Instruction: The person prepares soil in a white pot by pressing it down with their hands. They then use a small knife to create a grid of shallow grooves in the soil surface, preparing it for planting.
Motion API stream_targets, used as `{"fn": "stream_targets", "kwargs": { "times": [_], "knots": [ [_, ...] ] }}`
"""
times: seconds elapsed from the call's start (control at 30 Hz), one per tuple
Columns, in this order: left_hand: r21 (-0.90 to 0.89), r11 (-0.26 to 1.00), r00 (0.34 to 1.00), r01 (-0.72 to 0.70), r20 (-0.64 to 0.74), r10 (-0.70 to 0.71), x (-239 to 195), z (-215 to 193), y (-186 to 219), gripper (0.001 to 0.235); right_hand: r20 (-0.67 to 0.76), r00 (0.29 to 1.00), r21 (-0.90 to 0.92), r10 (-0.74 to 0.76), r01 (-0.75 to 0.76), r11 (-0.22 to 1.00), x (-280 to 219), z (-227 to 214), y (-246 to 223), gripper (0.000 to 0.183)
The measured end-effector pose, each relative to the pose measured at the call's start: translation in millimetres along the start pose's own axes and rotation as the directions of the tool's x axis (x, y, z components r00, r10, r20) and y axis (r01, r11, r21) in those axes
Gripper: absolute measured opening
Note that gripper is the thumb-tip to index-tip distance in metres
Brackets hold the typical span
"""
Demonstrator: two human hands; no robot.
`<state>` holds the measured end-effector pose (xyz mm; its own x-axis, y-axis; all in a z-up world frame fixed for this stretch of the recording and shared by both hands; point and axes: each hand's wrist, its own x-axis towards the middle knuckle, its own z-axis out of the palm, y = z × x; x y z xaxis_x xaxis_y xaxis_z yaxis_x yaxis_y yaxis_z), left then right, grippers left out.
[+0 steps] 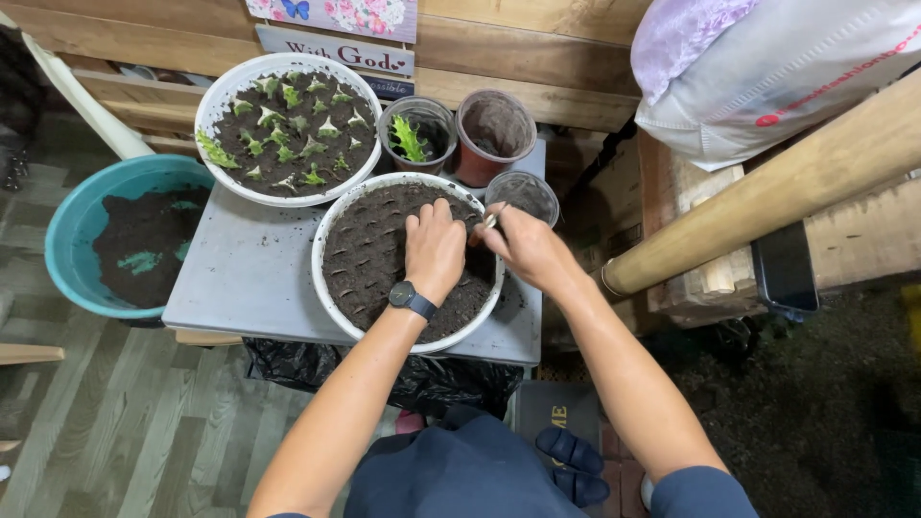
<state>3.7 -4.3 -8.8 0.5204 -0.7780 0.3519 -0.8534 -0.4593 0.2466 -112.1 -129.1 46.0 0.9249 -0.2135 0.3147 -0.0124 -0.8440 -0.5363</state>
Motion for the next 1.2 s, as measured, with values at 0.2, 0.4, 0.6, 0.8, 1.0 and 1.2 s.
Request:
{"fn": "stream_targets", "kwargs": {
  "times": [0.2,0.4,0.6,0.8,1.0,1.2],
  "knots": [
    [-0.024,1.000,1.000,0.016,0.022,-0.016,-0.3,0.7,-2.9,0.008,-0.038,0.999,-0.018,-0.005,0.004,1.000,1.9,3.3,-3.9,0.027],
    [-0.023,1.000,1.000,0.008,0.029,-0.007,-0.4,2.7,-4.8,0.007,-0.062,0.995,0.021,0.079,-0.078,0.997,-0.2,10.1,0.4,0.026],
    [-0.130,0.991,1.000,-0.011,0.024,0.014,-3.2,-13.3,-7.2,0.010,-0.067,0.994,0.041,0.082,-0.079,0.996,0.9,-11.6,-10.3,0.024],
    [-0.352,0.936,0.998,0.015,-0.054,-0.036,-18.3,-39.2,-17.3,0.015,-0.049,0.997,-0.051,0.063,-0.066,0.997,-0.6,-12.5,-15.0,0.027],
    [-0.443,0.891,0.963,0.103,-0.178,-0.200,-51.3,-66.5,-35.6,0.016,-0.024,0.994,-0.008,0.103,-0.104,0.995,-3.5,-5.0,-15.3,0.027],
    [-0.512,0.849,0.887,0.132,-0.322,-0.332,-77.2,-61.0,-53.5,0.024,-0.044,0.993,-0.002,0.108,-0.108,0.994,-3.3,1.0,-21.6,0.023]
  ]
}}
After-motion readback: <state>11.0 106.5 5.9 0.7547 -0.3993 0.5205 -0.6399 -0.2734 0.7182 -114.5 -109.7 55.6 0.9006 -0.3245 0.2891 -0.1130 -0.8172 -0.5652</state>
